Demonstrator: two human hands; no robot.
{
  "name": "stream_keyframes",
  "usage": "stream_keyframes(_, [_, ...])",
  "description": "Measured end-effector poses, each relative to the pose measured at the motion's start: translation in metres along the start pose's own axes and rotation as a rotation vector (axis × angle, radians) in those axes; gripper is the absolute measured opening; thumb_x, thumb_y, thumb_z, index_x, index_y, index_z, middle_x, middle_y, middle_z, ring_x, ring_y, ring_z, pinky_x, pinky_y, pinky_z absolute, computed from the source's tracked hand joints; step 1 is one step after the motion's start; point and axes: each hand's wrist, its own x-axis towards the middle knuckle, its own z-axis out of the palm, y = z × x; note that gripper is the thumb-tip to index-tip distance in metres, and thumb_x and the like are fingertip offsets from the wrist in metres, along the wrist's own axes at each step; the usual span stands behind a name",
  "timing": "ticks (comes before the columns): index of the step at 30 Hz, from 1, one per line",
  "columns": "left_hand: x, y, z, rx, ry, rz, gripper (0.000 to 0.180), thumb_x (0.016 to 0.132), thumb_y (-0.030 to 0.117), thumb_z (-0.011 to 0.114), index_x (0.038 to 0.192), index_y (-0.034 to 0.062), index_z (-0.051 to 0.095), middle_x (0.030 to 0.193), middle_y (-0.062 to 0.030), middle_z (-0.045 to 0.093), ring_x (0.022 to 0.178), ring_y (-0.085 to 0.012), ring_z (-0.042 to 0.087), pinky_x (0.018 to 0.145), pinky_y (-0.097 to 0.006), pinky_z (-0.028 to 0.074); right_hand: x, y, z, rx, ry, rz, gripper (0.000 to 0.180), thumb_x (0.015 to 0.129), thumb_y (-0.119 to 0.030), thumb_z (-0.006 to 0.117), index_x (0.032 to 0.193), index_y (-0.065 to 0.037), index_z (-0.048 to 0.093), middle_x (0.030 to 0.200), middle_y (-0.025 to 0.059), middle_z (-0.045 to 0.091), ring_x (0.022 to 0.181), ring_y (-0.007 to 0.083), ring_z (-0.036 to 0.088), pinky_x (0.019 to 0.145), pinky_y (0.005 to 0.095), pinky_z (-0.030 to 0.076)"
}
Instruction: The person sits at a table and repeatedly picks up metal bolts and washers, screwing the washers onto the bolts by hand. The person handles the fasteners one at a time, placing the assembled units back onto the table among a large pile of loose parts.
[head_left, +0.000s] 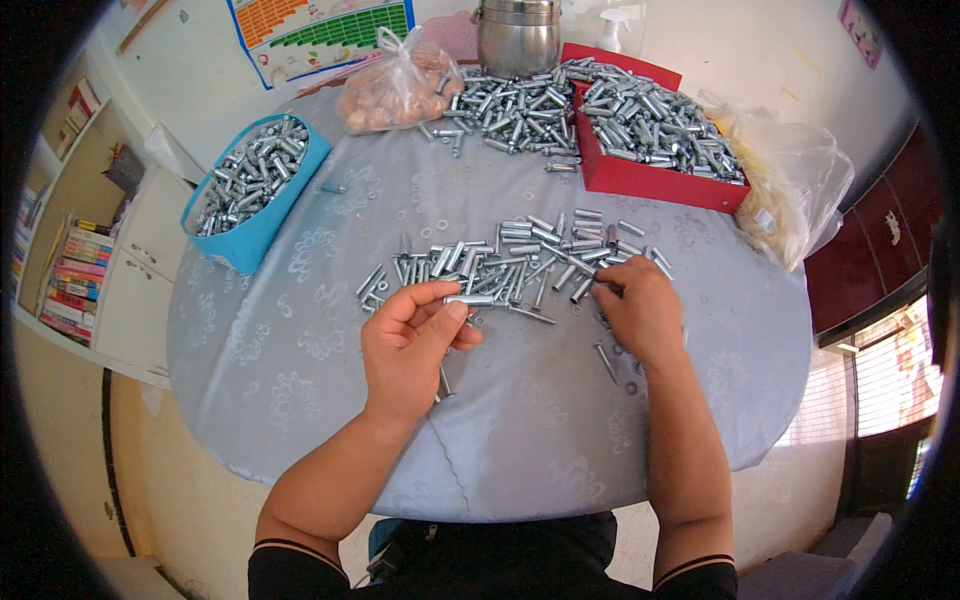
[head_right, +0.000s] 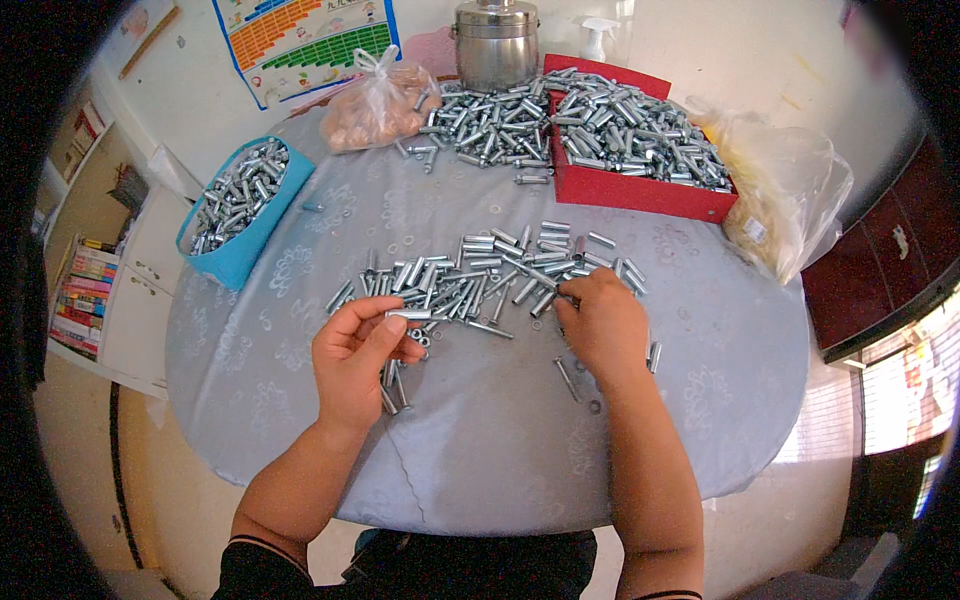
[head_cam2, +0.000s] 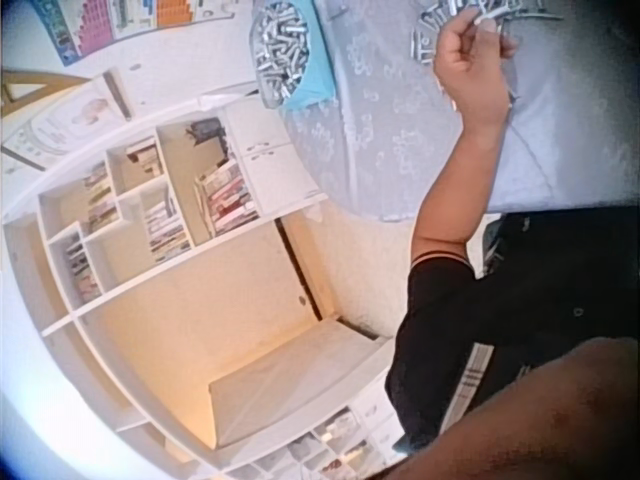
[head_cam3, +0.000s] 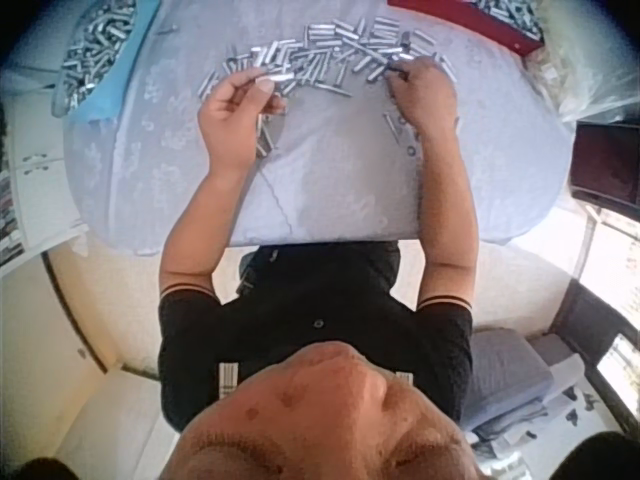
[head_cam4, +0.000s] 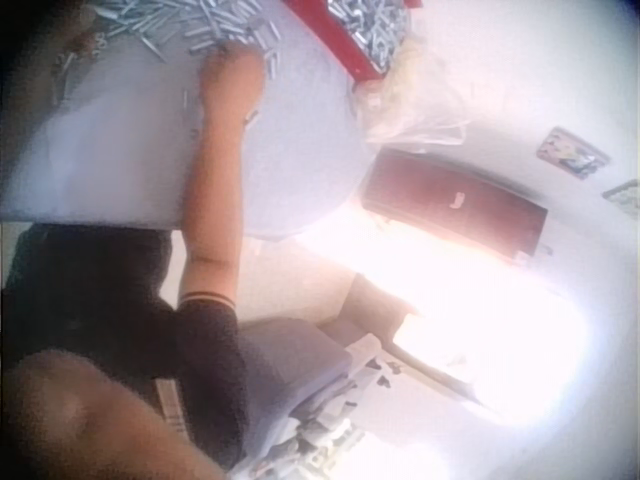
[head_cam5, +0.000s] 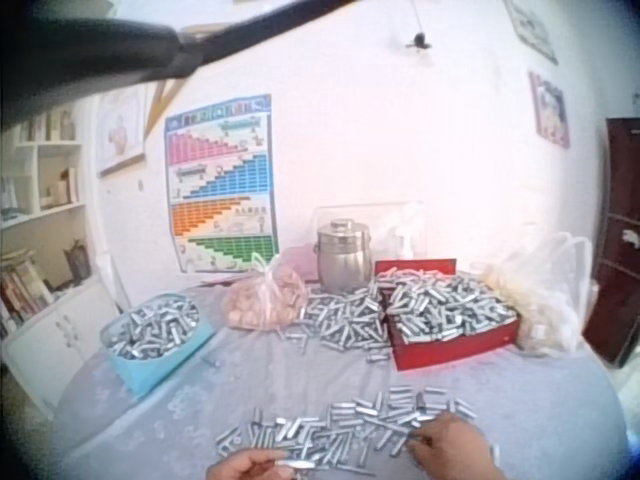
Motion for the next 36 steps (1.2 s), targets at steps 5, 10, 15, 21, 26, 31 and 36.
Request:
stream_keyframes(5, [-0.001, -0.003, 0.002, -0.001, -0.032, -0.009, 0.019, 0.091, 0.005, 0.062, 0.108, -0.002, 0.062, 0.089, -0.0101, 0.069, 0.07, -0.0157, 0.067, 0.061, -0.027, 0.055, 0.001, -0.001, 0.004, 0.022, -0.01, -0.013, 0.014, 0.077, -0.016, 0.069, 0.089, -0.009, 0.071, 0.091, 0.0115, 0.063, 0.087, 0.0305, 0.062, 0.075, 0.0403, 0.05])
stream_keyframes(10, [-0.003, -0.008, 0.004, -0.024, -0.07, -0.027, 0.02, 0.09, 0.005, 0.063, 0.11, -0.0009, 0.062, 0.09, -0.0098, 0.07, 0.072, -0.0156, 0.067, 0.063, -0.028, 0.056, -0.001, 0.0, 0.008, 0.121, 0.067, -0.005, 0.011, 0.076, -0.009, 0.069, 0.086, -0.005, 0.067, 0.086, 0.0095, 0.064, 0.074, 0.0247, 0.062, 0.068, 0.0364, 0.049])
stream_keyframes(15, [-0.003, -0.01, 0.007, -0.039, -0.08, -0.059, 0.021, 0.09, 0.005, 0.064, 0.11, -0.0012, 0.063, 0.091, -0.0097, 0.07, 0.074, -0.0158, 0.068, 0.064, -0.027, 0.056, -0.012, -0.023, -0.003, 0.627, -0.104, 0.109, 0.01, 0.08, -0.006, 0.07, 0.088, -0.003, 0.064, 0.081, 0.0056, 0.066, 0.069, 0.0133, 0.061, 0.063, 0.0277, 0.048])
stream_keyframes(21, [-0.002, -0.01, 0.008, 0.006, -0.092, -0.081, 0.02, 0.089, 0.002, 0.064, 0.108, -0.0012, 0.064, 0.092, -0.0095, 0.069, 0.076, -0.0158, 0.068, 0.067, -0.027, 0.056, -0.025, -0.048, 0.008, 1.169, -0.174, 0.115, 0.008, 0.085, 0.0, 0.067, 0.091, -0.001, 0.06, 0.09, 0.0049, 0.066, 0.074, 0.007, 0.06, 0.067, 0.0221, 0.049])
stream_keyframes(26, [-0.004, -0.012, 0.009, 0.004, -0.121, -0.078, 0.019, 0.089, 0.002, 0.065, 0.107, -0.0014, 0.064, 0.091, -0.0091, 0.069, 0.077, -0.0158, 0.068, 0.068, -0.027, 0.056, -0.031, -0.054, 0.008, 1.223, -0.233, 0.085, 0.009, 0.084, 0.002, 0.067, 0.089, 0.0, 0.06, 0.103, 0.008, 0.068, 0.078, 0.0068, 0.06, 0.07, 0.0227, 0.051])
stream_keyframes(31, [-0.005, -0.015, 0.009, 0.006, -0.12, -0.053, 0.017, 0.089, 0.002, 0.065, 0.106, -0.0014, 0.065, 0.091, -0.0091, 0.069, 0.077, -0.0154, 0.068, 0.069, -0.026, 0.056, -0.031, -0.054, 0.01, 1.165, -0.228, 0.043, 0.01, 0.083, 0.002, 0.069, 0.09, 0.0, 0.061, 0.102, 0.0059, 0.067, 0.079, 0.0062, 0.059, 0.069, 0.0217, 0.05])
stream_keyframes(36, [-0.005, -0.015, 0.007, -0.021, -0.129, -0.054, 0.017, 0.089, 0.001, 0.065, 0.105, -0.0016, 0.065, 0.092, -0.0097, 0.07, 0.077, -0.0161, 0.068, 0.068, -0.027, 0.056, -0.033, -0.058, 0.008, 1.188, -0.256, 0.068, 0.011, 0.083, 0.002, 0.07, 0.09, -0.001, 0.063, 0.102, 0.0049, 0.066, 0.077, 0.0064, 0.059, 0.066, 0.0211, 0.05])
